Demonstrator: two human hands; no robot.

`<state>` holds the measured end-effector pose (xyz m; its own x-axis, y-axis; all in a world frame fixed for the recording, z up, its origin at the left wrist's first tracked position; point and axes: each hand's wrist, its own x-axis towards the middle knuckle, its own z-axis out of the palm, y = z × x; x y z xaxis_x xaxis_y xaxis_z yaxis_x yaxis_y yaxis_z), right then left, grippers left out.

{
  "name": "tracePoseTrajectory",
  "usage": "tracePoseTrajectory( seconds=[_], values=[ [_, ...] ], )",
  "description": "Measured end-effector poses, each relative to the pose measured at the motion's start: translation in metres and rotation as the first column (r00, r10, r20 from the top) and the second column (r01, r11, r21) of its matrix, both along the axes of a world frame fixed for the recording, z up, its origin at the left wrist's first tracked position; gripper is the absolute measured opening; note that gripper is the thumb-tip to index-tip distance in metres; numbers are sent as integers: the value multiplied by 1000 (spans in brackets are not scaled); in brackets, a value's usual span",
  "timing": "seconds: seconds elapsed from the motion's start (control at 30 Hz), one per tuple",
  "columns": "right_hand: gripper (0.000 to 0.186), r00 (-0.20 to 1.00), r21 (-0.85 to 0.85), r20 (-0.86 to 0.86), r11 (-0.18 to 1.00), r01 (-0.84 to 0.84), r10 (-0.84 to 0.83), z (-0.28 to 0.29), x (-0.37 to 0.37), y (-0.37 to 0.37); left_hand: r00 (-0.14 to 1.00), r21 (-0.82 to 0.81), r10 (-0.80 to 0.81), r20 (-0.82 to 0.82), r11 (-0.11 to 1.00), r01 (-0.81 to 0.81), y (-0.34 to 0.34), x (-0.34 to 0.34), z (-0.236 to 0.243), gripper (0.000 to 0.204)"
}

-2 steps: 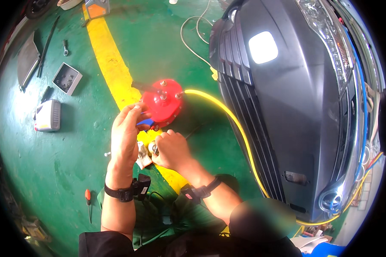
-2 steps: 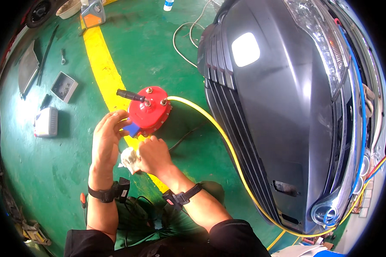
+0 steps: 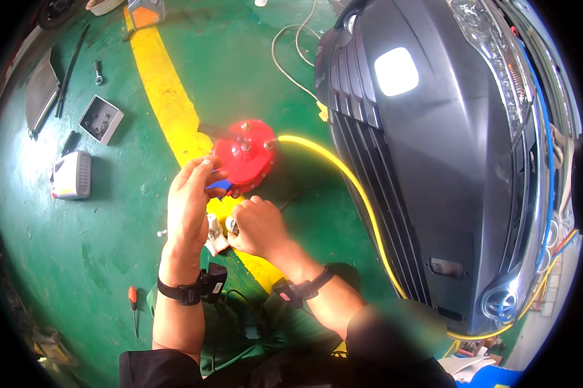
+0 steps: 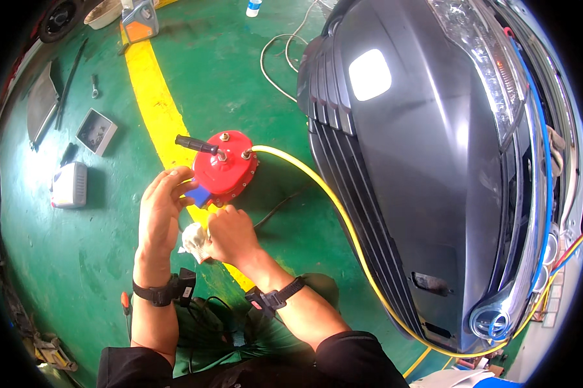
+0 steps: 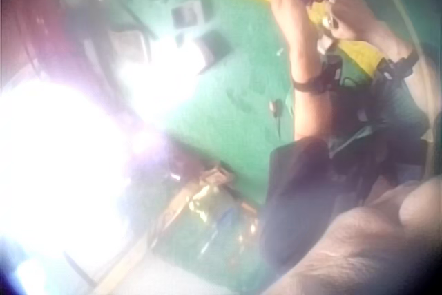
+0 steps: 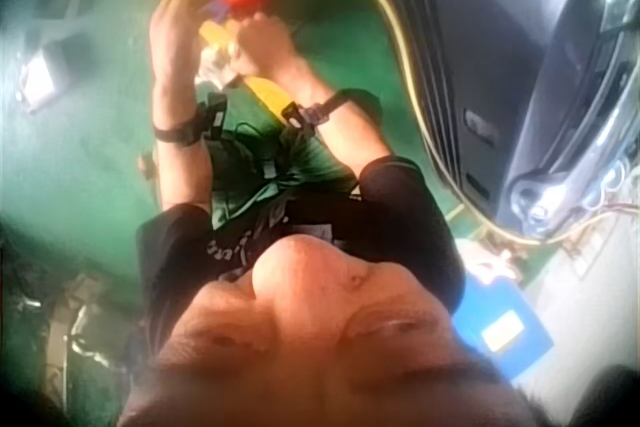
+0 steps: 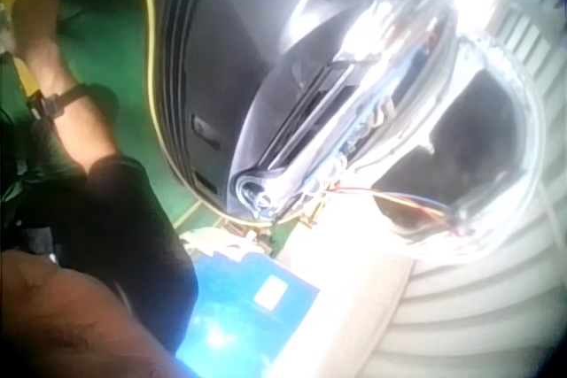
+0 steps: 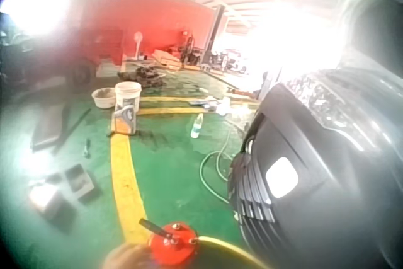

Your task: The person connects a yellow hose to a red refrigerant tank and secures it by hand while sitting on the floor next to a car.

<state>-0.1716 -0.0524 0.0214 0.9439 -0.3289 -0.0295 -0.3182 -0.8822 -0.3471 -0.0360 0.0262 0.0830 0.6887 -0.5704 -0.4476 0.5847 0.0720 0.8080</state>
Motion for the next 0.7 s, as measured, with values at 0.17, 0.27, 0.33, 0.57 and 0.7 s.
tracePoseTrajectory(
  seconds=[0.17,0.27,0.33,0.57,0.7],
  values=[
    [28,999,29,49,1000,-11,9,-1,0,0,1000,-4,-9,3,1000,9,-1,-1,1,24],
    [28,999,27,30,999,-27,26,-1,-1,0,1000,-8,-15,6,1000,15,0,-1,3,24],
    [28,999,23,31,999,-26,25,-1,-2,-1,1000,-14,-20,7,1000,20,0,-1,3,24],
    [28,999,6,31,1000,-25,25,-5,-3,0,1000,-18,-12,16,1000,12,2,-1,0,24],
    [29,999,19,46,1000,-18,18,-2,-1,1,1000,-19,-8,15,1000,8,1,-2,1,24]
  ],
)
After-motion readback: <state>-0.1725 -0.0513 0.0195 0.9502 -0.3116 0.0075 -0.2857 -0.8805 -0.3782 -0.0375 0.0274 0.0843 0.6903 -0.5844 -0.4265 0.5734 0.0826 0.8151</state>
